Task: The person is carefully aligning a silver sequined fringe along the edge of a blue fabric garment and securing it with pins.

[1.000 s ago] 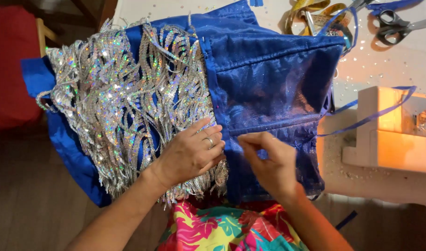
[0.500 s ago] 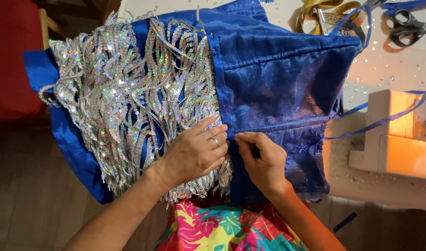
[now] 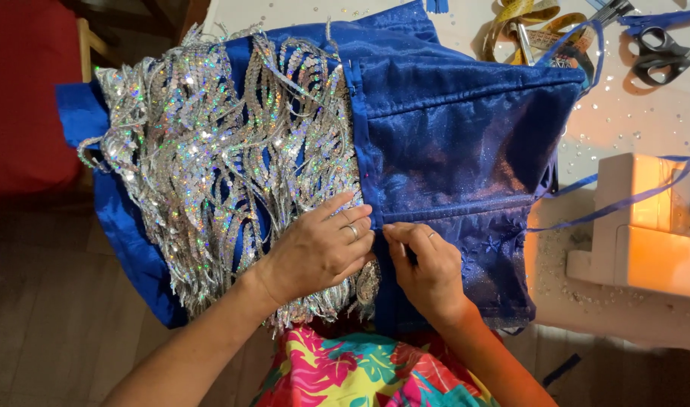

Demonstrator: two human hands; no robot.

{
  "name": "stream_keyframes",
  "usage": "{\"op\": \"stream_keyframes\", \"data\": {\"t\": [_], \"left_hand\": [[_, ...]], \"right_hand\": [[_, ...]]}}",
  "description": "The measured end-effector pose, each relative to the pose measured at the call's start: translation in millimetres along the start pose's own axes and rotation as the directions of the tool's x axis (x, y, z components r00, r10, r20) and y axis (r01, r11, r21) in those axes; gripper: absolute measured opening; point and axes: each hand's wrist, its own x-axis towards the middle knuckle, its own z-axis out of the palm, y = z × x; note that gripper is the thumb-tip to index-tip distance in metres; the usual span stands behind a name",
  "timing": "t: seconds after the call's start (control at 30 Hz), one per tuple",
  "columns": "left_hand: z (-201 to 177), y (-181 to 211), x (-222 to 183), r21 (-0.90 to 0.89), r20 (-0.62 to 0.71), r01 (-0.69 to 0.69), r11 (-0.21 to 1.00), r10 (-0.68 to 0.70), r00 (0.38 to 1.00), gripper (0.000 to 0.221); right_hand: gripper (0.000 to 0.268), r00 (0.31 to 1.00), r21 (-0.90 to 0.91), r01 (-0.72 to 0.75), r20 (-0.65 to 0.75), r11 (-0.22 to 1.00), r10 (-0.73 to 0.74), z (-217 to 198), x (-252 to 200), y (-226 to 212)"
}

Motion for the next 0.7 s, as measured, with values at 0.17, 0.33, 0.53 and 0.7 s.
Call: {"op": "stream_keyframes", "data": {"t": [0.17, 0.33, 0.53, 0.7], "left_hand": [[2, -2, -1, -0.009, -0.026, -0.021, 1.0, 0.021, 0.999, 0.025], [-8, -4, 1, 0.003, 0.008, -0.05, 0.999, 0.05, 0.999, 0.023], [0, -6, -4, 0.024, 0.016, -0.073, 0.997, 0.072, 0.997, 0.022], [24, -11, -14, 0.013, -0.027, -0.037, 0.999, 0.038, 0.999, 0.023]], "right_hand": [[0.005, 0.994, 0.0, 0.096, 0.047, 0.995, -0.096, -9, 7, -15], [0.005, 0.963, 0.08, 0.178, 0.193, 0.981, -0.19, -16, -2, -1], [0.009, 0.897, 0.151, 0.178, 0.383, 0.972, -0.224, -26, 6, 8], [0.009, 0.877, 0.089, 0.209, 0.423, 0.974, -0.227, -23, 12, 4]]}}
